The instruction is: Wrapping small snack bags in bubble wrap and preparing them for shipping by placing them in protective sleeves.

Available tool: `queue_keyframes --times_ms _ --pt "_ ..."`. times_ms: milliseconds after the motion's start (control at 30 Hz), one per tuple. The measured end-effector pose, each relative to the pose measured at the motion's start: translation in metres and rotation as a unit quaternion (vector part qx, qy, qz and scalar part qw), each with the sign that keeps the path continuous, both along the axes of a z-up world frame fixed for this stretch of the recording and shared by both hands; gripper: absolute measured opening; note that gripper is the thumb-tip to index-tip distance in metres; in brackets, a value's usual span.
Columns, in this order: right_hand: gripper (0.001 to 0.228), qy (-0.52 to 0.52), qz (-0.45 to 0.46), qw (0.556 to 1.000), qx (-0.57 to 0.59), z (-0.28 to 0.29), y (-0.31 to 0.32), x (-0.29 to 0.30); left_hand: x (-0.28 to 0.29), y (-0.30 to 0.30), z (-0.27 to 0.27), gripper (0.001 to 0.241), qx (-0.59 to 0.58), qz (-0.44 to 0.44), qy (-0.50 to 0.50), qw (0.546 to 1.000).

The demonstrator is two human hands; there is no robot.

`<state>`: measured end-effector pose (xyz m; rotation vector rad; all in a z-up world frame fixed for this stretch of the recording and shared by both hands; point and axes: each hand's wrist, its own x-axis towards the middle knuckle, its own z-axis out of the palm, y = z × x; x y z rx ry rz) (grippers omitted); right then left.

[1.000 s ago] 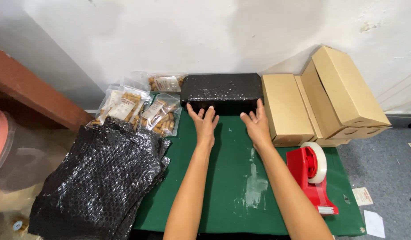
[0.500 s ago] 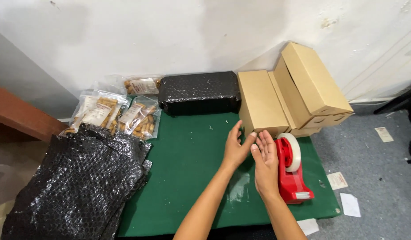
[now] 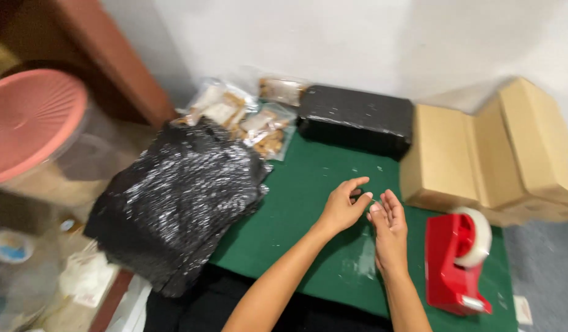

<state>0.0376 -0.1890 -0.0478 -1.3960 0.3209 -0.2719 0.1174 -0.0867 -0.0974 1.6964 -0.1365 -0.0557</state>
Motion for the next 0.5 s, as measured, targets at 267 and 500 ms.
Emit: queue_keyframes --times_ms 267,500 --pt "0.059 0.0 0.146 0.981 -0.127 -0.015 0.074 0.059 0.047 0.145 0.066 0.04 0.332 0.067 -0.121 0.933" --pt "0.05 0.014 0.24 0.934 -0.263 0.021 0.134 0.097 0.099 0.204 0.067 0.032 0.504 0.147 -0.162 0.835"
